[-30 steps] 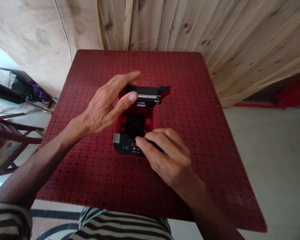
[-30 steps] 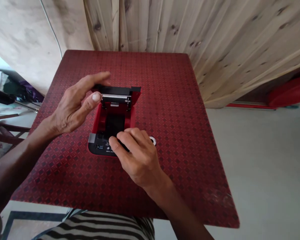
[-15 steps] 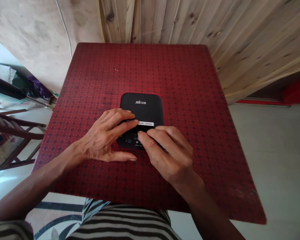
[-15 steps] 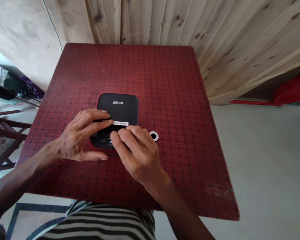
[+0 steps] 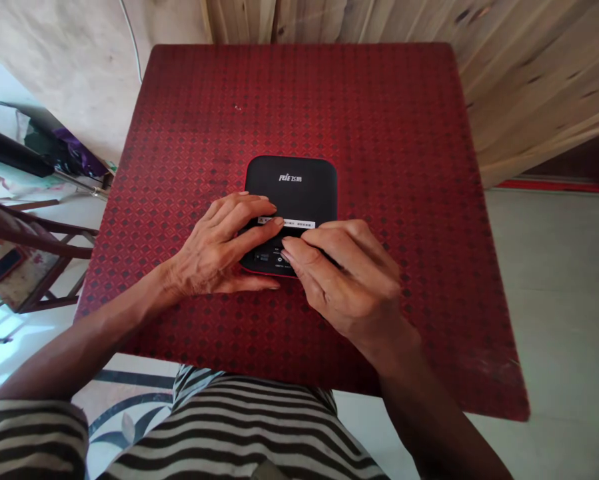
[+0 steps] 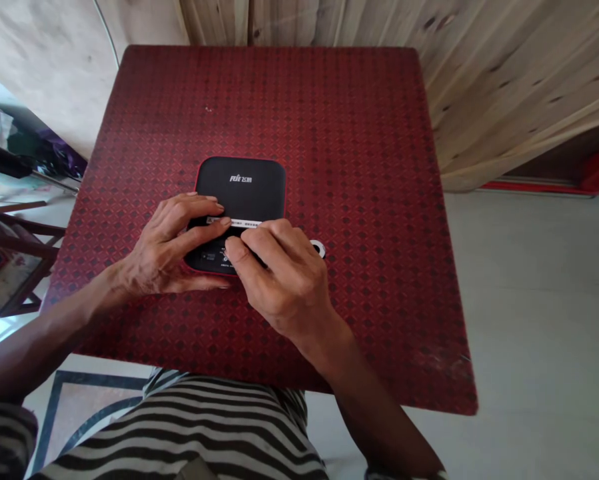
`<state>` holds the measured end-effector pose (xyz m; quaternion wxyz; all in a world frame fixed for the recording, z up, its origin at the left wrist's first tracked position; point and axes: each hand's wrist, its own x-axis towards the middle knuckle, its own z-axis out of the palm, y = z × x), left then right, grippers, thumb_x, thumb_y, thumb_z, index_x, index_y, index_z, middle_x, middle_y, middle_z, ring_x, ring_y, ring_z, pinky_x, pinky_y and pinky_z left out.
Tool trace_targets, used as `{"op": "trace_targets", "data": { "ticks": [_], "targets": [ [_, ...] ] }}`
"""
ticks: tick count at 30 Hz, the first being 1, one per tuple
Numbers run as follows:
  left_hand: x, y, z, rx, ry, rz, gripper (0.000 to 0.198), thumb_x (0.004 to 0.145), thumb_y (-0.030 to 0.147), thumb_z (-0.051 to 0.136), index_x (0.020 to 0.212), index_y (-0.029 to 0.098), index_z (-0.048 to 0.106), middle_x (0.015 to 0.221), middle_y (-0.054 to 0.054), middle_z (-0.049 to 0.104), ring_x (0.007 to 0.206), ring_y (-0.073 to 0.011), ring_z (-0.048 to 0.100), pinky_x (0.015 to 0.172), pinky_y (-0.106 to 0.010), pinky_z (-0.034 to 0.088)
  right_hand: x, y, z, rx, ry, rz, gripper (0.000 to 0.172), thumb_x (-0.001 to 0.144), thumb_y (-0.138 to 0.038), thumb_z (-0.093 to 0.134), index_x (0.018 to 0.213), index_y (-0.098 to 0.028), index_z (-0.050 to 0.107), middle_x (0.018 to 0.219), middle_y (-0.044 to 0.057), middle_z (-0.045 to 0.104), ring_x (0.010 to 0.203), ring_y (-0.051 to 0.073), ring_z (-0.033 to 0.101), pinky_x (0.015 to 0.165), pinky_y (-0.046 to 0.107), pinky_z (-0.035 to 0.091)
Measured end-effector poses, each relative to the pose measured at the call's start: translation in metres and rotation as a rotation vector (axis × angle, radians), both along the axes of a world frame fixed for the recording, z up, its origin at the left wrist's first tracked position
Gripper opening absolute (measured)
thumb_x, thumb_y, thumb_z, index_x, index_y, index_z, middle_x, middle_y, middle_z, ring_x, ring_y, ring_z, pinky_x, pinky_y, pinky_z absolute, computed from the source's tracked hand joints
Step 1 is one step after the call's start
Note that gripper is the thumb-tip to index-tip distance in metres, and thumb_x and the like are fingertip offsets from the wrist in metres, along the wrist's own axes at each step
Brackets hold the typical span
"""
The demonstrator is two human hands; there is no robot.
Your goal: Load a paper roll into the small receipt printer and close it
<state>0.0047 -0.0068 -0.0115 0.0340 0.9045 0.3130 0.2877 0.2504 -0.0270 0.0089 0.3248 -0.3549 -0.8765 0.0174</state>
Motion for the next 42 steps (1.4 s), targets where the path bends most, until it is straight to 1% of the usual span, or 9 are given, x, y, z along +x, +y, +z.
{"op": "trace_targets", "data": {
  "ticks": [3,6,11,17,21,26,32,38,42],
  "targets": [
    [0.002,0.000,-0.001,0.022,-0.011,0.002,0.081,0.089,0.069,0.076,0.150,0.023,0.051,0.141,-0.018,0.066,0.138,-0.0357,0.062,0.115,-0.060,0.053,0.007,-0.002,0.007,0.032,0.073,-0.023,0.028,0.099,-0.014,0.068,0.123,-0.027,0.074,0.105,0.008,0.079,0.097,0.026,0.072,0.089,0.044,0.060],
    [0.001,-0.004,0.002,-0.010,-0.029,0.030,0.080,0.088,0.068,0.078,0.151,0.025,0.052,0.145,-0.018,0.063,0.140,-0.0365,0.061,0.115,-0.060,0.054,0.029,-0.001,0.009,0.055,0.152,-0.171,0.031,0.100,-0.017,0.070,0.128,-0.029,0.074,0.109,0.008,0.080,0.100,0.028,0.074,0.093,0.047,0.059],
    [-0.008,-0.024,0.003,0.020,-0.079,0.152,0.082,0.084,0.063,0.085,0.149,0.026,0.052,0.145,-0.018,0.062,0.136,-0.0344,0.063,0.112,-0.054,0.059,0.072,0.014,-0.014,-0.084,0.332,-0.403,0.019,0.105,-0.033,0.064,0.115,-0.034,0.080,0.106,0.008,0.083,0.098,0.029,0.078,0.088,0.049,0.061],
    [-0.016,-0.036,-0.013,0.156,-0.093,0.239,0.063,0.086,0.053,0.086,0.137,0.027,0.059,0.132,-0.013,0.068,0.120,-0.0289,0.071,0.098,-0.045,0.065,0.073,0.032,-0.033,-0.287,0.286,-0.216,0.037,0.104,-0.053,0.062,0.129,-0.029,0.076,0.131,0.011,0.079,0.132,0.034,0.069,0.112,0.061,0.054],
    [-0.014,-0.034,-0.021,0.205,-0.122,0.251,0.061,0.088,0.050,0.085,0.137,0.026,0.059,0.128,-0.012,0.070,0.117,-0.0274,0.072,0.095,-0.044,0.066,0.070,0.037,-0.034,-0.285,0.172,-0.079,0.070,0.087,-0.074,0.075,0.138,-0.026,0.071,0.136,0.015,0.076,0.140,0.040,0.062,0.116,0.067,0.049],
    [-0.015,-0.034,-0.026,0.205,-0.130,0.259,0.065,0.085,0.051,0.088,0.138,0.026,0.060,0.130,-0.013,0.070,0.118,-0.0286,0.072,0.095,-0.045,0.066,0.069,0.033,-0.031,-0.283,0.086,-0.012,0.092,0.071,-0.091,0.074,0.136,-0.025,0.072,0.139,0.015,0.075,0.143,0.044,0.058,0.119,0.069,0.043],
    [-0.017,-0.033,-0.031,0.211,-0.132,0.304,0.064,0.086,0.060,0.084,0.138,0.030,0.060,0.132,-0.010,0.069,0.114,-0.0264,0.072,0.090,-0.043,0.067,0.056,0.021,-0.032,-0.180,-0.040,-0.089,0.079,0.079,-0.080,0.079,0.135,-0.025,0.071,0.138,0.016,0.075,0.140,0.043,0.060,0.116,0.066,0.043],
    [-0.016,-0.033,-0.031,0.234,-0.139,0.288,0.067,0.086,0.057,0.085,0.141,0.026,0.061,0.131,-0.011,0.070,0.114,-0.0261,0.072,0.092,-0.041,0.066,0.049,0.016,-0.039,0.021,-0.012,-0.057,0.070,0.086,-0.068,0.080,0.131,-0.015,0.071,0.129,0.018,0.079,0.125,0.039,0.069,0.108,0.058,0.051],
    [-0.016,-0.034,-0.030,0.208,-0.150,0.274,0.065,0.086,0.052,0.086,0.139,0.022,0.063,0.131,-0.014,0.071,0.115,-0.0274,0.072,0.095,-0.041,0.065,0.048,0.015,-0.039,0.058,-0.019,-0.062,0.061,0.089,-0.064,0.079,0.126,-0.016,0.073,0.124,0.017,0.080,0.120,0.038,0.071,0.105,0.055,0.053]
  ]
}}
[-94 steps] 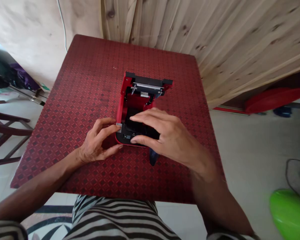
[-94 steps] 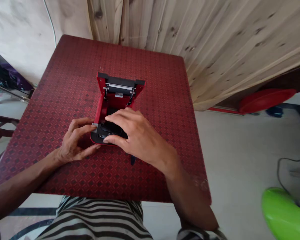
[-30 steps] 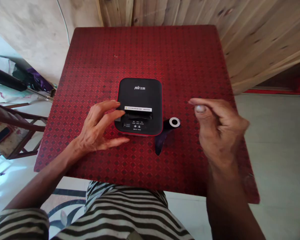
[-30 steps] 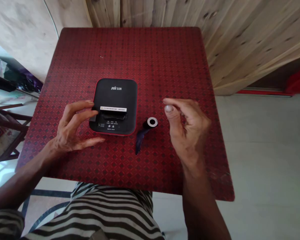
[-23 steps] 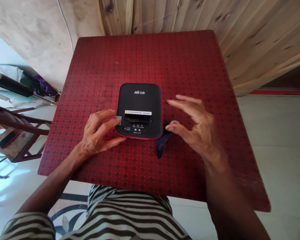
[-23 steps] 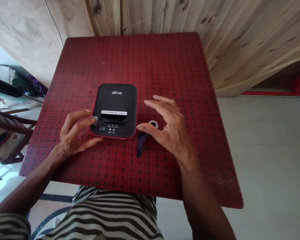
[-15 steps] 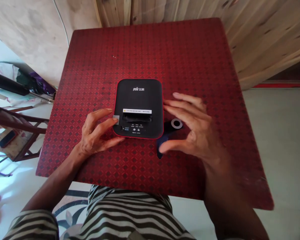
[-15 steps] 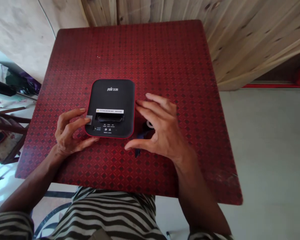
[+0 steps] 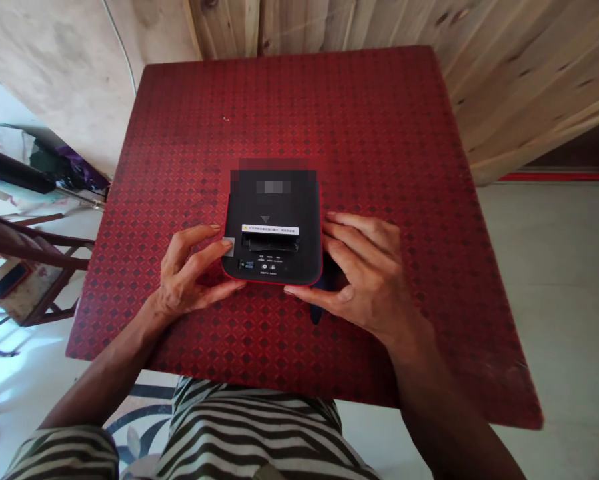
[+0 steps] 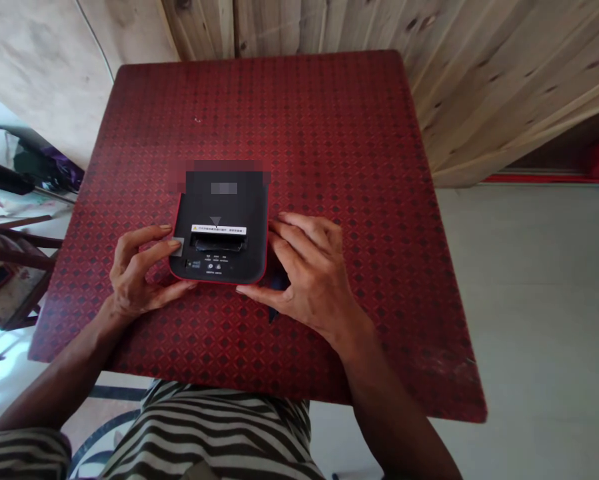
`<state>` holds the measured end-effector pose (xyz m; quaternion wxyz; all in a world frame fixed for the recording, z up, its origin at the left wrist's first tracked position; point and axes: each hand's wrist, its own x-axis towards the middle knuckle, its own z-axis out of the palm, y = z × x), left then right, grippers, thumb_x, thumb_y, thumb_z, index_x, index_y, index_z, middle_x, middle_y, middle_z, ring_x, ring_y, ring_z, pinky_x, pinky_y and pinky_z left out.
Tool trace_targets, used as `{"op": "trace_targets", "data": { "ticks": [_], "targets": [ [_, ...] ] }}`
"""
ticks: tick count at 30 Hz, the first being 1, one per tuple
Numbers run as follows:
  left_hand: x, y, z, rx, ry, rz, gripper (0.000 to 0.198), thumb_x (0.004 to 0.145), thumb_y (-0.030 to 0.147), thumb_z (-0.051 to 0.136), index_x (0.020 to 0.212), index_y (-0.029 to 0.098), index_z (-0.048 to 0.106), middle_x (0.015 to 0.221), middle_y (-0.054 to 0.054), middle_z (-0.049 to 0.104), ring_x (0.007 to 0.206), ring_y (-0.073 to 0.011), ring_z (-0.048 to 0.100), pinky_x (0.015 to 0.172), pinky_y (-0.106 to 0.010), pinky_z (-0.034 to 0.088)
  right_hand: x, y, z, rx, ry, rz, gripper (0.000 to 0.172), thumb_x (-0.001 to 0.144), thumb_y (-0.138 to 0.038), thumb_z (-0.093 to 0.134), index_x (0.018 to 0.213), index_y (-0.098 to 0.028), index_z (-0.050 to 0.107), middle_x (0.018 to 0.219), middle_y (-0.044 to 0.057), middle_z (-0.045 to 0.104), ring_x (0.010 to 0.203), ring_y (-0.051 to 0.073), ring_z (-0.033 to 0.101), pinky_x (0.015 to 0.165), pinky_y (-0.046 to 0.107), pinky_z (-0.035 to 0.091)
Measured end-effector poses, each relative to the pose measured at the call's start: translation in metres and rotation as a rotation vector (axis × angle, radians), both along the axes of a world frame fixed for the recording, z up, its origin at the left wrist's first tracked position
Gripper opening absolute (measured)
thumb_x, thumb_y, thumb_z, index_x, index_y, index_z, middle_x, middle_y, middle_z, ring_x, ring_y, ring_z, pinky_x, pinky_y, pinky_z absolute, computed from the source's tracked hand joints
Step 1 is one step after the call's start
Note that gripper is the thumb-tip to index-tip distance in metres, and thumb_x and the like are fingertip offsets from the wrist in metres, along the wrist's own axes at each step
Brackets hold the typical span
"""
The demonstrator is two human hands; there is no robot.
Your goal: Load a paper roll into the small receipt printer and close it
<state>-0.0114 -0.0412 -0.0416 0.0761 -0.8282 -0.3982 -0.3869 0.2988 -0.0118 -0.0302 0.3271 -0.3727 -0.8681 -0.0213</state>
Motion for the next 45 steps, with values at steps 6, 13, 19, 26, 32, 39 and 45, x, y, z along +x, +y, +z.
{"op": "trace_targets", "data": {
  "ticks": [6,13,19,26,32,39,45],
  "targets": [
    [0.0020,-0.0003,0.0008,-0.033,-0.029,-0.016,0.066,0.087,0.050,0.086,0.141,0.022,0.061,0.130,-0.013,0.072,0.116,-0.0269,0.073,0.096,-0.041,0.066,-0.0027,-0.0014,-0.0024,0.055,0.027,0.011,0.059,0.090,-0.065,0.077,0.123,-0.016,0.074,0.119,0.017,0.081,0.116,0.036,0.073,0.101,0.054,0.055],
    [0.0035,-0.0016,0.0016,-0.049,-0.044,-0.043,0.069,0.087,0.045,0.087,0.144,0.020,0.059,0.132,-0.013,0.072,0.119,-0.0266,0.074,0.100,-0.040,0.066,-0.0041,-0.0040,-0.0057,0.032,0.058,0.018,0.062,0.088,-0.060,0.081,0.128,-0.013,0.073,0.121,0.019,0.080,0.119,0.038,0.071,0.100,0.054,0.057],
    [0.0027,-0.0034,0.0004,-0.054,-0.048,-0.022,0.066,0.087,0.046,0.088,0.142,0.020,0.061,0.132,-0.014,0.072,0.118,-0.0257,0.074,0.100,-0.040,0.066,-0.0061,-0.0043,-0.0064,0.055,0.078,0.022,0.062,0.087,-0.058,0.083,0.125,-0.010,0.074,0.118,0.021,0.079,0.118,0.038,0.071,0.101,0.053,0.057],
    [0.0031,-0.0030,0.0005,-0.053,-0.050,-0.015,0.065,0.088,0.047,0.086,0.142,0.022,0.061,0.131,-0.012,0.073,0.117,-0.0256,0.075,0.099,-0.040,0.067,-0.0068,-0.0044,-0.0063,0.090,0.052,0.003,0.059,0.089,-0.062,0.080,0.121,-0.013,0.073,0.115,0.018,0.080,0.115,0.036,0.073,0.097,0.052,0.061],
    [0.0021,-0.0033,-0.0006,-0.060,-0.038,-0.005,0.066,0.088,0.049,0.085,0.143,0.024,0.059,0.132,-0.011,0.073,0.118,-0.0260,0.075,0.099,-0.042,0.067,-0.0054,-0.0047,-0.0072,0.050,0.064,0.017,0.060,0.088,-0.059,0.082,0.126,-0.014,0.073,0.119,0.018,0.081,0.117,0.038,0.072,0.098,0.055,0.060],
    [0.0031,-0.0029,-0.0011,-0.040,-0.054,-0.023,0.065,0.087,0.045,0.087,0.142,0.024,0.060,0.132,-0.011,0.072,0.115,-0.0246,0.075,0.097,-0.039,0.067,-0.0023,-0.0037,-0.0035,0.031,0.054,0.012,0.058,0.089,-0.060,0.081,0.124,-0.014,0.073,0.121,0.017,0.081,0.118,0.037,0.073,0.098,0.053,0.059],
    [0.0026,-0.0035,-0.0017,-0.048,-0.058,-0.028,0.065,0.086,0.042,0.087,0.142,0.025,0.060,0.133,-0.012,0.072,0.116,-0.0259,0.075,0.098,-0.041,0.067,-0.0001,-0.0040,-0.0053,-0.039,0.068,0.016,0.061,0.087,-0.065,0.081,0.125,-0.018,0.076,0.124,0.015,0.081,0.120,0.037,0.073,0.100,0.056,0.058]
  ]
}}
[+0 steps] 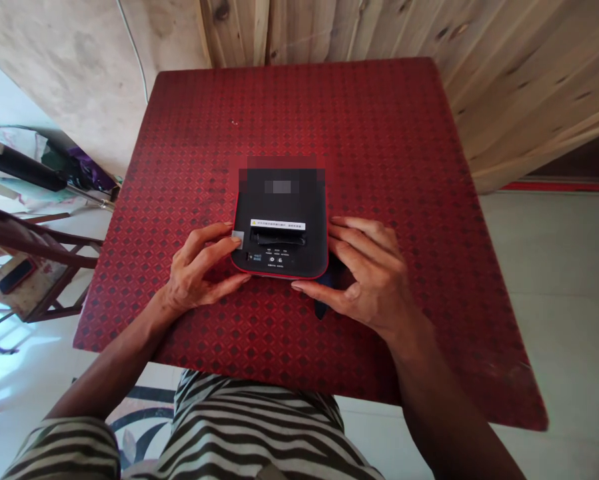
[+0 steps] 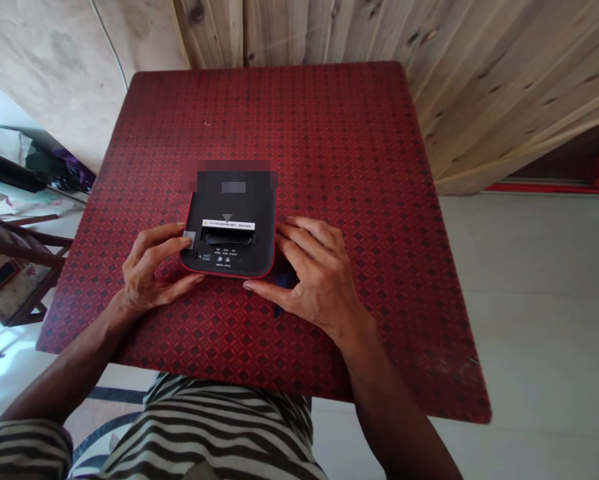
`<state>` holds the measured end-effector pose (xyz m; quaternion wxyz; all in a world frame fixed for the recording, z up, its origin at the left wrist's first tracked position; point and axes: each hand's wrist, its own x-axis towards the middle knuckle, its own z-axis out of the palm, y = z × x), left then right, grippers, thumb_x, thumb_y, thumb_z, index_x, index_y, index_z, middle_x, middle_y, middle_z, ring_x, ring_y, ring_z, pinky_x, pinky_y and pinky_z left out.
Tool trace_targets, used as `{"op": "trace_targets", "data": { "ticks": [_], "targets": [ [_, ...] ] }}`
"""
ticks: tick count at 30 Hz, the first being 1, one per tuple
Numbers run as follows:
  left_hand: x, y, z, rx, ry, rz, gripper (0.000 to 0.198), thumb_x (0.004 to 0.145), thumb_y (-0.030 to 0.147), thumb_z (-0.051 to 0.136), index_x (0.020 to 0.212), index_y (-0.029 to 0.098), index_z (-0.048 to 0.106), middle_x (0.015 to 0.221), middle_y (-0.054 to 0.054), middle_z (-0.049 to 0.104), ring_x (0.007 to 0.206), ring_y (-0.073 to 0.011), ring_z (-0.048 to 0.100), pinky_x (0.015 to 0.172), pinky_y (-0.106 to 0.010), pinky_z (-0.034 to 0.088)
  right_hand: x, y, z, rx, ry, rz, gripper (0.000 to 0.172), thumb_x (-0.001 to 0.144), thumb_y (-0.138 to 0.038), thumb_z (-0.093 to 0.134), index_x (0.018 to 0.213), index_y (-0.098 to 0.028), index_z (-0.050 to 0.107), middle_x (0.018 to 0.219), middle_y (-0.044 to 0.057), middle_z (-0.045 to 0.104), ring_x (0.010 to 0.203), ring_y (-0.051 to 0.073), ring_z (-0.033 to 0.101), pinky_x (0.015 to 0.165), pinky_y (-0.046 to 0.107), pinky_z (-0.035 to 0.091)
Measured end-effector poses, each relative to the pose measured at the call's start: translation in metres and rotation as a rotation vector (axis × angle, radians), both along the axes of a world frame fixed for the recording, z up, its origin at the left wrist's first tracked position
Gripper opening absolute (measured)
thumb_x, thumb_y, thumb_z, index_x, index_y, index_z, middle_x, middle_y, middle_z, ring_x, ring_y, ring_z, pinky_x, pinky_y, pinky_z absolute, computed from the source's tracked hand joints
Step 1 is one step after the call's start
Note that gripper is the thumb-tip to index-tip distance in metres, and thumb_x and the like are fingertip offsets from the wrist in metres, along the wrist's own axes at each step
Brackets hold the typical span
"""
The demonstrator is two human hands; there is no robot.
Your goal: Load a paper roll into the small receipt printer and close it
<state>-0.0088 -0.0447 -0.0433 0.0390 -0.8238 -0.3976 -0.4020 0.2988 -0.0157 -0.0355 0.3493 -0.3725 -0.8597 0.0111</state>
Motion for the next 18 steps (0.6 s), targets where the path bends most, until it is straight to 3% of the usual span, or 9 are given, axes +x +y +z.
{"op": "trace_targets", "data": {
  "ticks": [10,18],
  "targets": [
    [-0.0015,0.0009,0.0004,-0.010,0.044,0.018,0.064,0.089,0.051,0.083,0.143,0.027,0.058,0.132,-0.012,0.071,0.114,-0.0259,0.074,0.091,-0.040,0.068,0.0011,0.0001,-0.0034,-0.030,0.039,0.020,0.061,0.086,-0.063,0.083,0.127,-0.018,0.076,0.125,0.016,0.081,0.120,0.038,0.073,0.102,0.057,0.060],
    [-0.0015,0.0021,0.0000,-0.016,0.024,-0.013,0.070,0.087,0.046,0.086,0.148,0.025,0.057,0.134,-0.013,0.070,0.114,-0.0251,0.074,0.090,-0.037,0.067,0.0025,-0.0003,-0.0044,-0.027,0.032,0.021,0.061,0.086,-0.059,0.085,0.130,-0.018,0.074,0.126,0.015,0.080,0.121,0.038,0.072,0.101,0.057,0.061]
  ]
}}
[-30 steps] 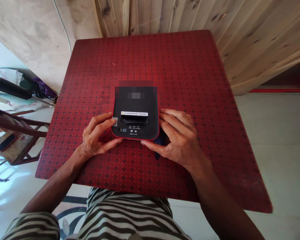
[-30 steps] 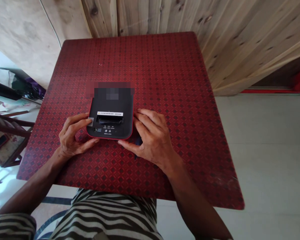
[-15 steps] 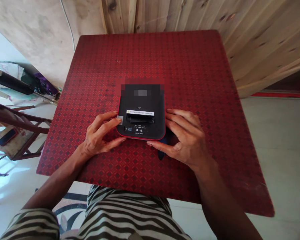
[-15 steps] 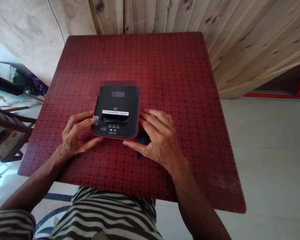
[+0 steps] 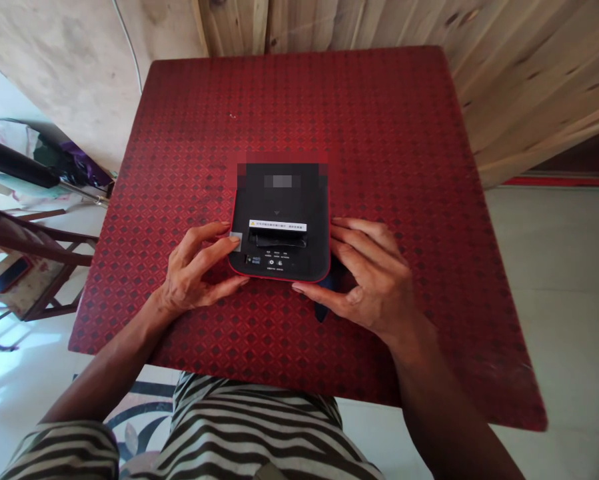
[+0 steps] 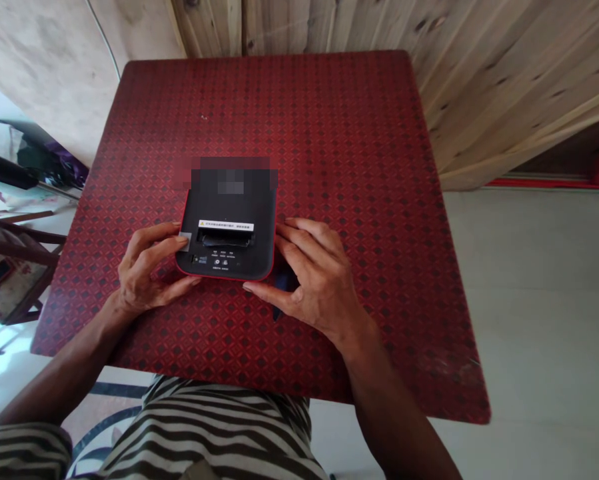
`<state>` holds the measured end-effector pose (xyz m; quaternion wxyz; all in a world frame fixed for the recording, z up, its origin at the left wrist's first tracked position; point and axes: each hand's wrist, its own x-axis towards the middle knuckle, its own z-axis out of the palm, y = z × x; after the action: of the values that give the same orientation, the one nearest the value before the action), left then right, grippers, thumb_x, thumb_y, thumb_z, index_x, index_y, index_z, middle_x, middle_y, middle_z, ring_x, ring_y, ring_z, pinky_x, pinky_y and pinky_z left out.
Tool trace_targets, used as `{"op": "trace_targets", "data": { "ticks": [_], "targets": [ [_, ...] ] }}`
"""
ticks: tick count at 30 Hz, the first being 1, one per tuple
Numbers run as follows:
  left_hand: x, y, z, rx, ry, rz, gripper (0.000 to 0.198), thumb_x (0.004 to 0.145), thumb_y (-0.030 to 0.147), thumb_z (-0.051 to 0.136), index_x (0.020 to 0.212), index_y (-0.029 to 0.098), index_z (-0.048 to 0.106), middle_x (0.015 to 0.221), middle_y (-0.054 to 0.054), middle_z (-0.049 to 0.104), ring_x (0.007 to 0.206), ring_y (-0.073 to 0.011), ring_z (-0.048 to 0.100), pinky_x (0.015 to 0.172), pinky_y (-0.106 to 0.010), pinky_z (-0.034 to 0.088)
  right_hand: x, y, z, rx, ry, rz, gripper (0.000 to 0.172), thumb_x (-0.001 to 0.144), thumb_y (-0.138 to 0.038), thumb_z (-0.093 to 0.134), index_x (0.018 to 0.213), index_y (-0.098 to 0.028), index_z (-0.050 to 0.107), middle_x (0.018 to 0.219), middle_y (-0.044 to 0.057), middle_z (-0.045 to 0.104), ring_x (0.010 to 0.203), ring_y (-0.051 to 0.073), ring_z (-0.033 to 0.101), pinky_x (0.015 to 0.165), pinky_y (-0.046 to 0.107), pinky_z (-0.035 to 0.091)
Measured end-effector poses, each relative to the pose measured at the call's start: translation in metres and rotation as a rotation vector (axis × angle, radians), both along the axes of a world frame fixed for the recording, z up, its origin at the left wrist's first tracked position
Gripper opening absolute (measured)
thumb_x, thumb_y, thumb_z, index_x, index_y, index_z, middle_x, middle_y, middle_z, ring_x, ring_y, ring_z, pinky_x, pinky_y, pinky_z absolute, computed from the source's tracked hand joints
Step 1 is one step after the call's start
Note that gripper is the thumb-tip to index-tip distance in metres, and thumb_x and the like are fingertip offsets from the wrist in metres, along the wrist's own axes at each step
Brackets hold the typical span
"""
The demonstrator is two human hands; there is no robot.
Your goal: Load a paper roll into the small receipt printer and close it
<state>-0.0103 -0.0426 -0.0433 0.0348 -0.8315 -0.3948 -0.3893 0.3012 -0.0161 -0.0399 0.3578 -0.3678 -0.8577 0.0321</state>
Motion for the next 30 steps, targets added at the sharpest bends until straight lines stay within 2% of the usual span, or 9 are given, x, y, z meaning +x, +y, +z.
{"op": "trace_targets", "data": {
  "ticks": [13,18,24,30],
  "targets": [
    [0.001,0.002,0.001,0.003,-0.017,-0.014,0.072,0.085,0.049,0.089,0.145,0.023,0.059,0.131,-0.013,0.070,0.112,-0.0246,0.073,0.088,-0.036,0.067,0.000,0.000,-0.002,-0.003,0.004,-0.004,0.060,0.086,-0.058,0.084,0.132,-0.022,0.073,0.127,0.014,0.080,0.121,0.038,0.072,0.101,0.058,0.059],
    [0.003,0.001,0.002,-0.017,-0.035,0.014,0.068,0.085,0.052,0.088,0.142,0.027,0.060,0.130,-0.011,0.071,0.110,-0.0236,0.073,0.086,-0.037,0.067,-0.002,0.000,-0.002,0.038,0.028,-0.009,0.063,0.084,-0.059,0.086,0.133,-0.022,0.070,0.123,0.014,0.081,0.118,0.038,0.074,0.099,0.057,0.060],
    [0.005,0.001,0.007,-0.055,-0.047,0.018,0.066,0.082,0.050,0.091,0.137,0.029,0.060,0.132,-0.011,0.070,0.111,-0.0244,0.072,0.087,-0.039,0.066,-0.002,0.000,0.000,-0.002,0.029,0.001,0.063,0.084,-0.056,0.087,0.134,-0.021,0.071,0.125,0.014,0.081,0.119,0.037,0.073,0.101,0.057,0.060],
    [0.008,0.003,0.010,-0.089,-0.101,0.003,0.060,0.083,0.050,0.090,0.130,0.027,0.063,0.121,-0.007,0.069,0.104,-0.0208,0.071,0.086,-0.038,0.064,-0.001,-0.001,0.000,-0.004,0.012,-0.009,0.062,0.084,-0.057,0.086,0.135,-0.024,0.070,0.125,0.013,0.081,0.119,0.037,0.074,0.101,0.057,0.060]
  ]
}}
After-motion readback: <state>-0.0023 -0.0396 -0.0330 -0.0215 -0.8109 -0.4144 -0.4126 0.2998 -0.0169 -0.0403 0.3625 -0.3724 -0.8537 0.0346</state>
